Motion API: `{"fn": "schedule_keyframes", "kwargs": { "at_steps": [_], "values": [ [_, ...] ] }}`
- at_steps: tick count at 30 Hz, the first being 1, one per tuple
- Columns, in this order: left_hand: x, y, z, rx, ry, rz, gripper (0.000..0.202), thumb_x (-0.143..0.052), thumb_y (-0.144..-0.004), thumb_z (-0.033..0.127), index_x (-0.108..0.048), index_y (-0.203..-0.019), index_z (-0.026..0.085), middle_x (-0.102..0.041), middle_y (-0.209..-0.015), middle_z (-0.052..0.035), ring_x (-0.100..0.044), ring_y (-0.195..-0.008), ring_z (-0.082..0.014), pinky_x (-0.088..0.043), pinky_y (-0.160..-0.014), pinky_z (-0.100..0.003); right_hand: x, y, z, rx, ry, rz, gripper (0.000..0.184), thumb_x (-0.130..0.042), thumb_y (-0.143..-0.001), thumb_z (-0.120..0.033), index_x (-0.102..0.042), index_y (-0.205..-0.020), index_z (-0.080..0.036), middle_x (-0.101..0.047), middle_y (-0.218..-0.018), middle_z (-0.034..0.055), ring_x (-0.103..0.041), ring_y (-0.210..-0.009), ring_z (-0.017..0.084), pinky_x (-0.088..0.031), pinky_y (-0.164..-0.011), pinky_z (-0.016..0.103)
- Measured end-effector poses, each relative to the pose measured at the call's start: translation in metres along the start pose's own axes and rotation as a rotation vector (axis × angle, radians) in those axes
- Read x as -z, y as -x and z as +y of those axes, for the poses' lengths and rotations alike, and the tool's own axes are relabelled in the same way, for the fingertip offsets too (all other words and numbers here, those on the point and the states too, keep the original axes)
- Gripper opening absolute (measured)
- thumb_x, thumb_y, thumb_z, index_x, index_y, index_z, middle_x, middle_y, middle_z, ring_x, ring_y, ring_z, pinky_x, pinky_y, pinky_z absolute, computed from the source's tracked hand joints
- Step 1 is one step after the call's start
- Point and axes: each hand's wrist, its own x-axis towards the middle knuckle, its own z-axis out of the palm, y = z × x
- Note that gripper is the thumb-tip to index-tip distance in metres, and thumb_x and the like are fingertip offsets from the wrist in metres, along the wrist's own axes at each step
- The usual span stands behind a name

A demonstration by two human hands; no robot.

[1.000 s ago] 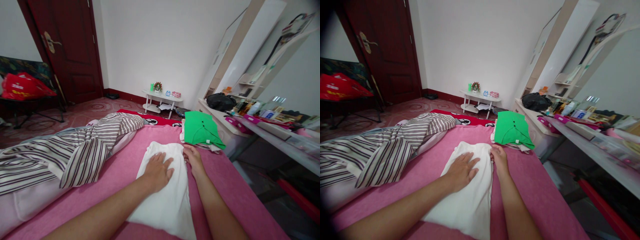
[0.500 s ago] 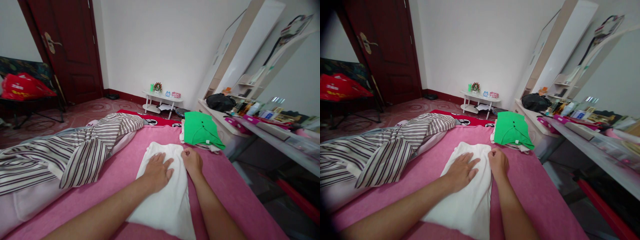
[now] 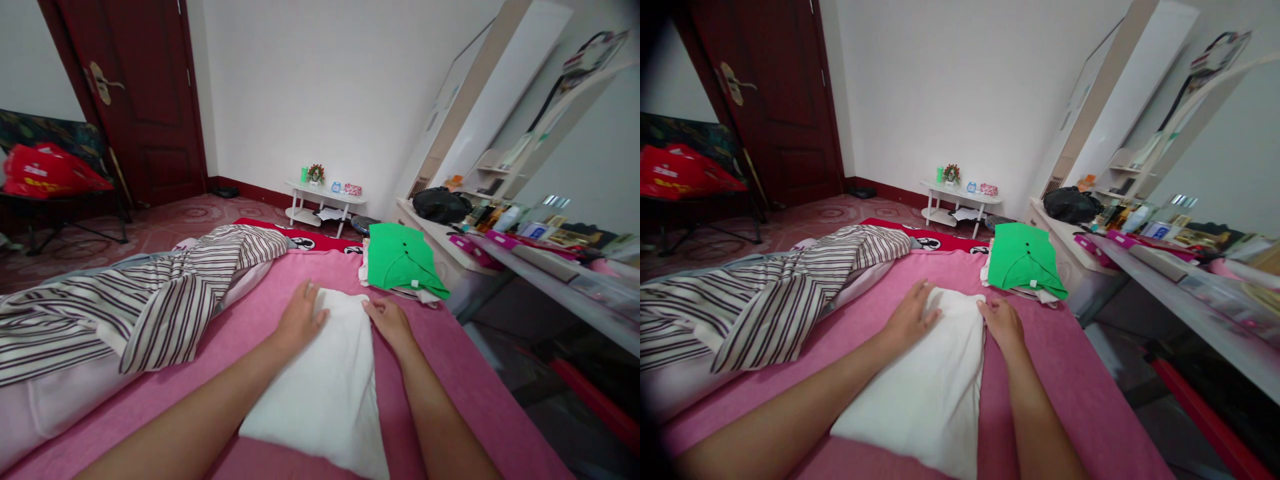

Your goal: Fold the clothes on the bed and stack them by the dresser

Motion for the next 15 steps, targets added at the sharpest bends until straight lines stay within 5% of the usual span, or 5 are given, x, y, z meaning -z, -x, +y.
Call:
{"fn": "schedule_keyframes", "kwargs": {
  "at_steps": [5,12,14,15],
  "values": [
    [0.016,-0.021,-0.036,0.246,-0.047,-0.032,0.077,-0.07,-0.066,0.043,-0.045,-0.131,0.014,-0.063,-0.11,-0.0136,-0.059,-0.101,-0.0279,-0.045,-0.082,-0.032,-0.005,0.01,-0.013,-0.003,-0.221,-0.314,0.037,-0.065,-0.067,-0.051,-0.068,-0.077,-0.015,-0.066,-0.058,0.0025,-0.057,-0.046,0.016,-0.04,-0.043,0.024],
    [0.041,-0.03,-0.046,0.278,0.463,-0.492,0.034,-0.073,-0.06,0.039,-0.069,-0.084,0.015,-0.07,-0.084,-0.0053,-0.065,-0.078,-0.0244,-0.047,-0.065,-0.028,0.011,0.03,-0.056,-0.146,-0.466,-0.517,0.024,-0.073,-0.058,-0.032,-0.069,-0.07,-0.012,-0.069,-0.066,0.0043,-0.059,-0.054,0.016,-0.04,-0.045,0.023],
    [0.063,-0.029,-0.031,0.19,0.677,-0.483,0.03,-0.072,-0.064,0.037,-0.068,-0.084,0.015,-0.07,-0.084,-0.0042,-0.064,-0.075,-0.022,-0.048,-0.064,-0.028,0.027,0.034,-0.072,-0.149,-0.579,-0.456,0.029,-0.074,-0.057,-0.034,-0.069,-0.074,-0.011,-0.07,-0.07,0.0059,-0.061,-0.057,0.018,-0.044,-0.048,0.025],
    [0.076,-0.029,-0.019,0.106,0.758,-0.385,0.028,-0.071,-0.066,0.036,-0.067,-0.084,0.015,-0.069,-0.084,-0.0037,-0.063,-0.074,-0.0204,-0.048,-0.064,-0.028,0.035,0.036,-0.081,-0.115,-0.645,-0.325,0.032,-0.075,-0.057,-0.035,-0.069,-0.078,-0.011,-0.071,-0.074,0.0064,-0.062,-0.06,0.019,-0.047,-0.051,0.026]
  ]
}}
